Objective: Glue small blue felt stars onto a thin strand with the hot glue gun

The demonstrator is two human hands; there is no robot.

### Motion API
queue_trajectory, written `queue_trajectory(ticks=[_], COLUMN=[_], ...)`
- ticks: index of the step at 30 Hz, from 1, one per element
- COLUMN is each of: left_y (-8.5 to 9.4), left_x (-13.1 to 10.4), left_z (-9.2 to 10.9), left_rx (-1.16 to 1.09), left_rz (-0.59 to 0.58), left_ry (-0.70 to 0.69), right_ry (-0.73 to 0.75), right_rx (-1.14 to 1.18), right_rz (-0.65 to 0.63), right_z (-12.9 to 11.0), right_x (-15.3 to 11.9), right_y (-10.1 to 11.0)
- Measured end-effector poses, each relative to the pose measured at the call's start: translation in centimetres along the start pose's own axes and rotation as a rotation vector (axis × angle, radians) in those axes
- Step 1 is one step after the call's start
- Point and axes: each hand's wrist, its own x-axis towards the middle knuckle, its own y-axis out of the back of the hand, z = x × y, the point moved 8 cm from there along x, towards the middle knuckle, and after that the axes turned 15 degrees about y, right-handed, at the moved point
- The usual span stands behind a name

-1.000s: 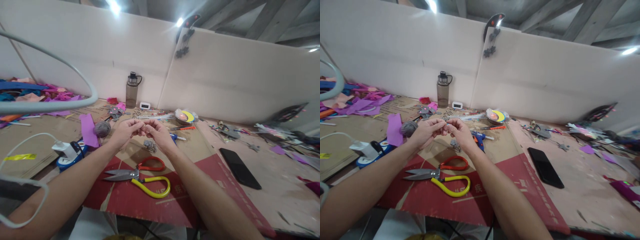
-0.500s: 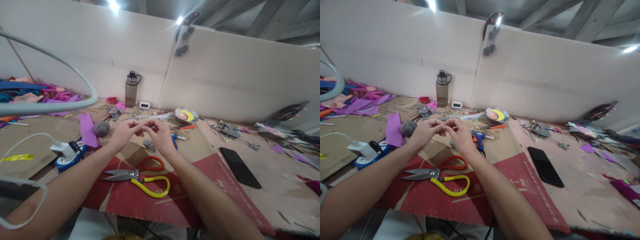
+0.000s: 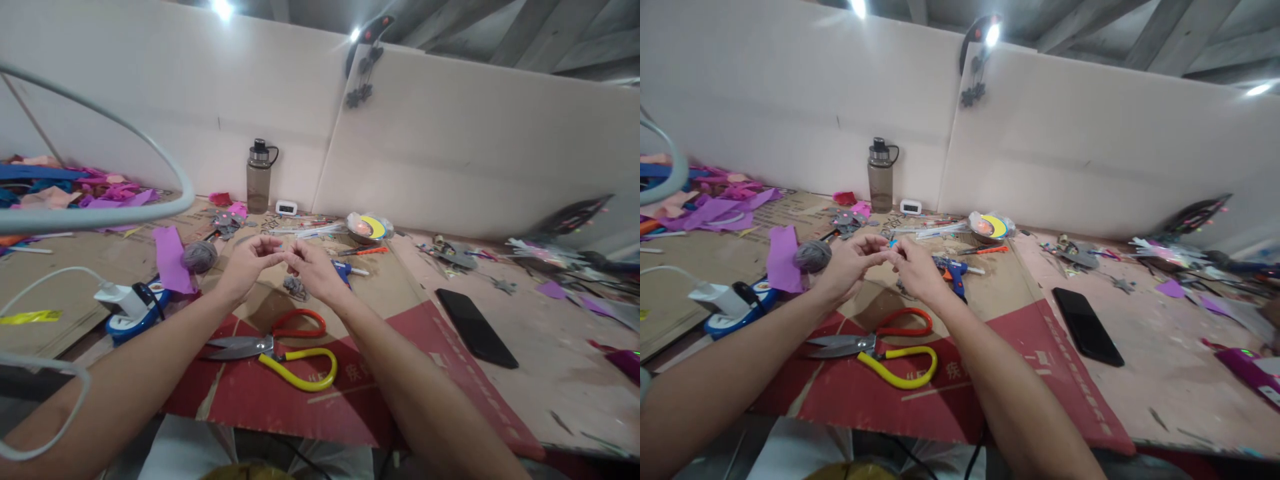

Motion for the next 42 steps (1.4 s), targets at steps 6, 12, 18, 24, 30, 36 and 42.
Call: queue_trajectory(ticks=[6,12,18,24,30,36,42], left_y=[1.5,-1.0,-1.9,-2.7,-1.3,-0.3,-1.6], left_x=[0.8,0.8,0.8,0.3,0.9,1.3,0.5], left_z=[0.3,-1.4,-3.5,-3.2,-2.1,-3.1,-2.3], left_rx=[-0.045,0.741,1.014,1.082,0.843,0.582,0.957], left_rz=[0.090,-0.002,-0.080,-0.184,-0.087,-0.079,-0.291], left_ry=[0.019,-0.170,-0.180,-0.220,-0.078,0.154,0.052], right_ry=[0.041,-0.052,-0.264,-0.230,-0.207,-0.230,0.001], right_rx=[0.033,-0.589,-0.963,-0.707,-0.151,-0.100,-0.470], right_rz=[0.008,-0.072,-0.367,-0.220,-0.040,0.035,-0.158], right_z=[-0.1,1.9,4.2,4.5,5.0,5.6,2.3], right_x=[0.3,-0.8,-3.0,-2.5,-2.5,-2.6,-2.2], right_y=[1.0,2.4,0.4,0.8,0.7,1.4,1.5])
